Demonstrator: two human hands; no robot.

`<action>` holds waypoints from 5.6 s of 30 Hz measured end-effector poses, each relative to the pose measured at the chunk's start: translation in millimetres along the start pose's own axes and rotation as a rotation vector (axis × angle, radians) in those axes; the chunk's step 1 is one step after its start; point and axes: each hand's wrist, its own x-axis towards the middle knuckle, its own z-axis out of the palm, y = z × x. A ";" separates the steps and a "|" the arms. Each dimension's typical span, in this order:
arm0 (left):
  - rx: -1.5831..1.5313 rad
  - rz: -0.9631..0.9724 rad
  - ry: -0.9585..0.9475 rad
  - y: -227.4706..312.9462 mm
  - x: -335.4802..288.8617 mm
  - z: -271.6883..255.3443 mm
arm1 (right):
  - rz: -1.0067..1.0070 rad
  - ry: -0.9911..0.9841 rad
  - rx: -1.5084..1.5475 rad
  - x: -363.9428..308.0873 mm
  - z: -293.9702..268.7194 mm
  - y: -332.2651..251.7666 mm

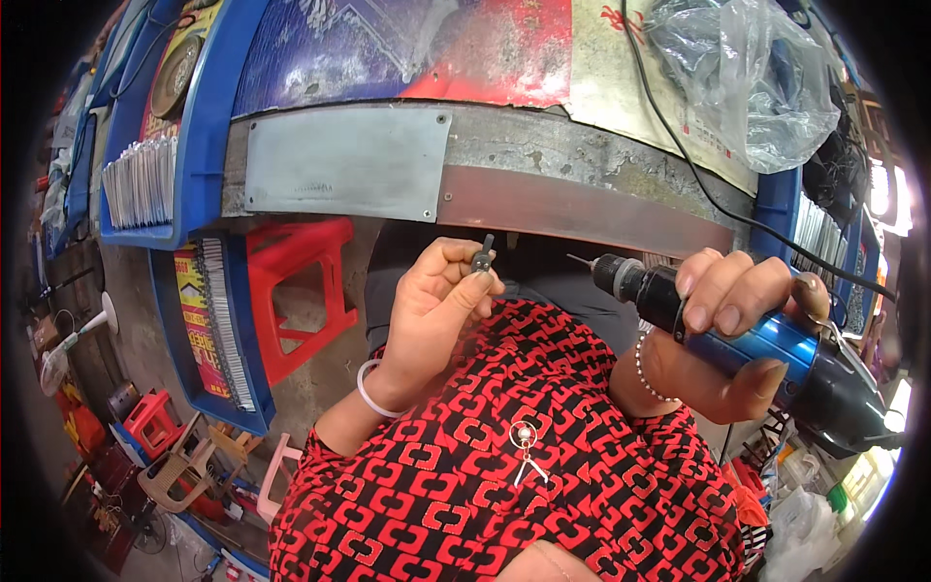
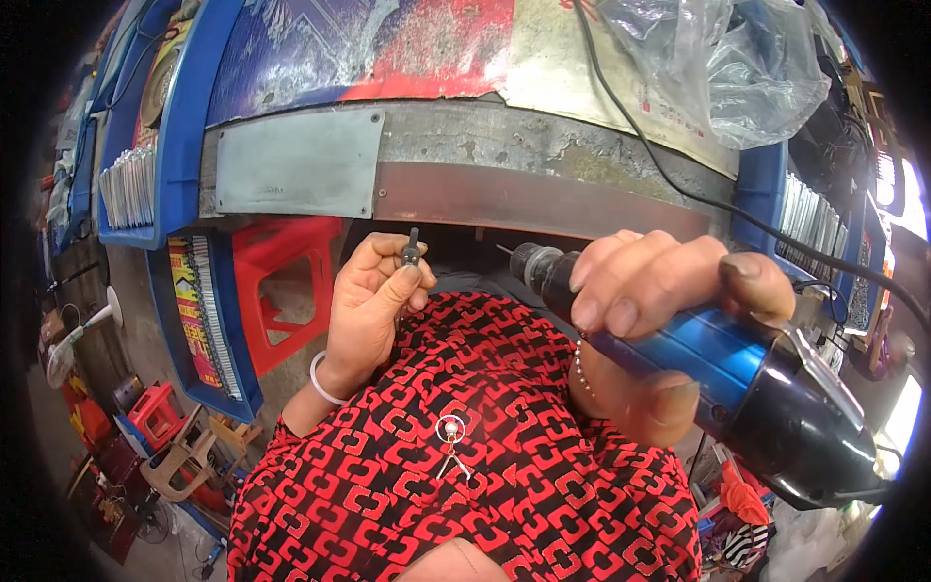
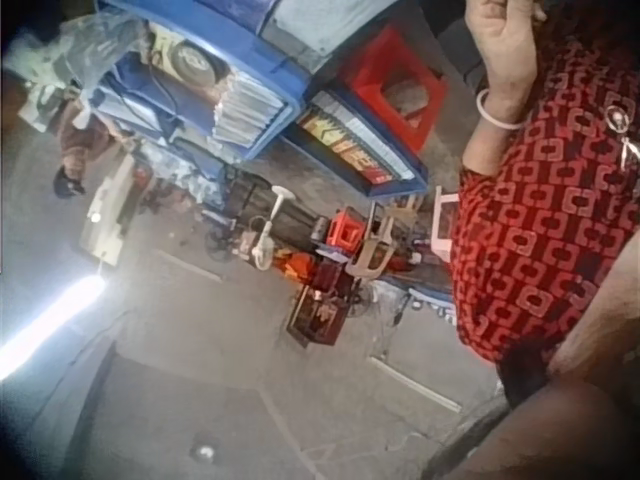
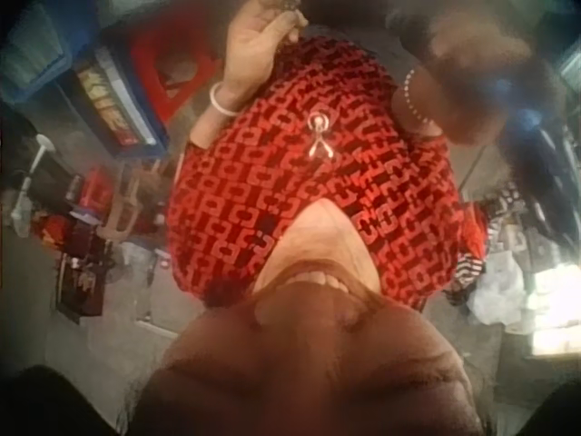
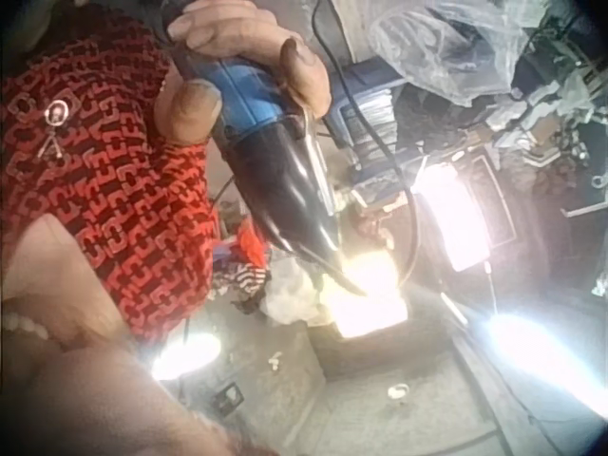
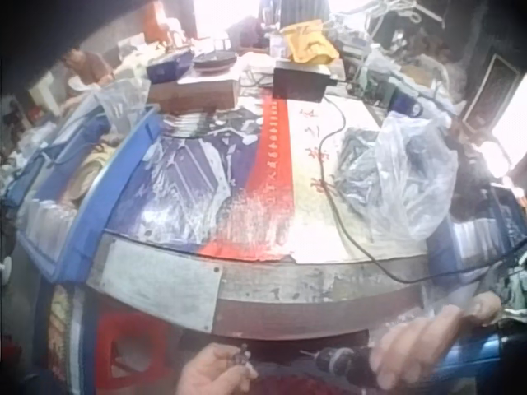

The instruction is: The person shapes and finishes small metal components at a workbench using a handheld power grinder.

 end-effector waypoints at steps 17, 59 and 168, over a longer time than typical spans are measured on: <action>-0.341 -0.164 0.115 0.7 18.3 1.0 | 0.357 -0.028 -0.107 3.5 -3.6 39.4; -0.381 -0.289 0.041 9.9 24.6 -0.8 | 0.964 -0.537 -0.691 21.8 22.6 82.0; -0.143 -0.353 0.029 21.0 28.9 -2.0 | 0.144 -0.525 -0.108 35.8 57.9 56.4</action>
